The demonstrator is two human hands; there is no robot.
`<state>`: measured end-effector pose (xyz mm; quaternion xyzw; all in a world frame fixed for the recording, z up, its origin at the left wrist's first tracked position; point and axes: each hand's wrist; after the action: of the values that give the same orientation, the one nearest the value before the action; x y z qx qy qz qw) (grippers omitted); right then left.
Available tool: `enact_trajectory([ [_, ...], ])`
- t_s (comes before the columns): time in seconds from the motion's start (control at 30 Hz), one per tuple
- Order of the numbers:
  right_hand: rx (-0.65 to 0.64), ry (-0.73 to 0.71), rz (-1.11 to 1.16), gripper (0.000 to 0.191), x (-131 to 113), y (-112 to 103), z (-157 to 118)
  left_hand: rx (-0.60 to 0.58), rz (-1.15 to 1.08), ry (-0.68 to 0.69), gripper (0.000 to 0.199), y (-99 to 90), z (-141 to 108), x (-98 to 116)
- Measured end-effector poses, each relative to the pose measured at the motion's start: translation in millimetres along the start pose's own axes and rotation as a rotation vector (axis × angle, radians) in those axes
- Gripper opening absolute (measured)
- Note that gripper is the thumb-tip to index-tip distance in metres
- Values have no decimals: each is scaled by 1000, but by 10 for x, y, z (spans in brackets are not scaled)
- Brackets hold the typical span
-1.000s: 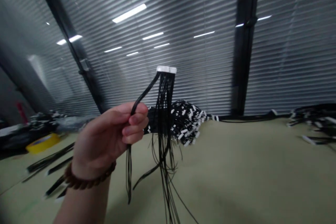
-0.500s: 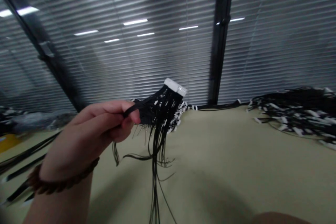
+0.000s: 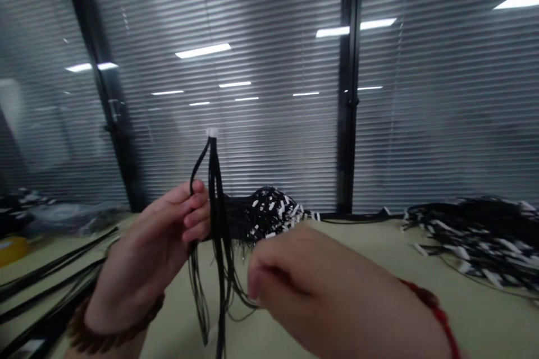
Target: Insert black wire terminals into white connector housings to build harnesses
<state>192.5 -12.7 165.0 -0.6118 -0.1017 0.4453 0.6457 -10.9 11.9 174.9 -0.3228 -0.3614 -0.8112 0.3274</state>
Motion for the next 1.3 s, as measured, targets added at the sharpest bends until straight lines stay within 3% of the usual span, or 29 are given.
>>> enact_trajectory([
  [0.13, -307, -39, 64, 22, 34, 128, 316, 49, -52, 39, 25, 5, -8, 49],
  [0.23, -390, -99, 156, 19, 113, 237, 500, 46, -55, 76, 25, -10, -19, 85],
  [0.3, -347, -126, 219, 13, 137, 307, 572, 40, -57, 96, 25, -25, -34, 106],
  [0.5, -38, -131, 527, 18, 135, 441, 700, 24, -48, 122, 27, -50, -71, 154],
  [0.77, 215, -161, 908, 8, 175, 269, 656, -109, 140, -8, 32, -157, -53, 83],
  [0.9, 215, -130, 963, 22, 167, 233, 587, -186, 316, 24, 12, -164, -21, -44],
  [1.07, 153, -80, 961, 27, 69, 232, 548, -211, 379, -33, 16, -95, 6, -150],
  [1.2, 142, -60, 891, 25, 40, 204, 533, -150, 627, 50, 8, -75, 19, -192],
  [1.3, 122, -44, 816, 22, 108, 164, 526, -3, 895, 180, 17, -145, 62, -198],
])
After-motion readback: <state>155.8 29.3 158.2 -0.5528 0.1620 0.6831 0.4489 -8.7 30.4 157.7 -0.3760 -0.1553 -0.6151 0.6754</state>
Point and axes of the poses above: each hand's wrist, its own z-axis towards the middle knuckle, its own y-axis out of the palm, x = y × z, and after that the axes turned 5 degrees about -x, right-handed
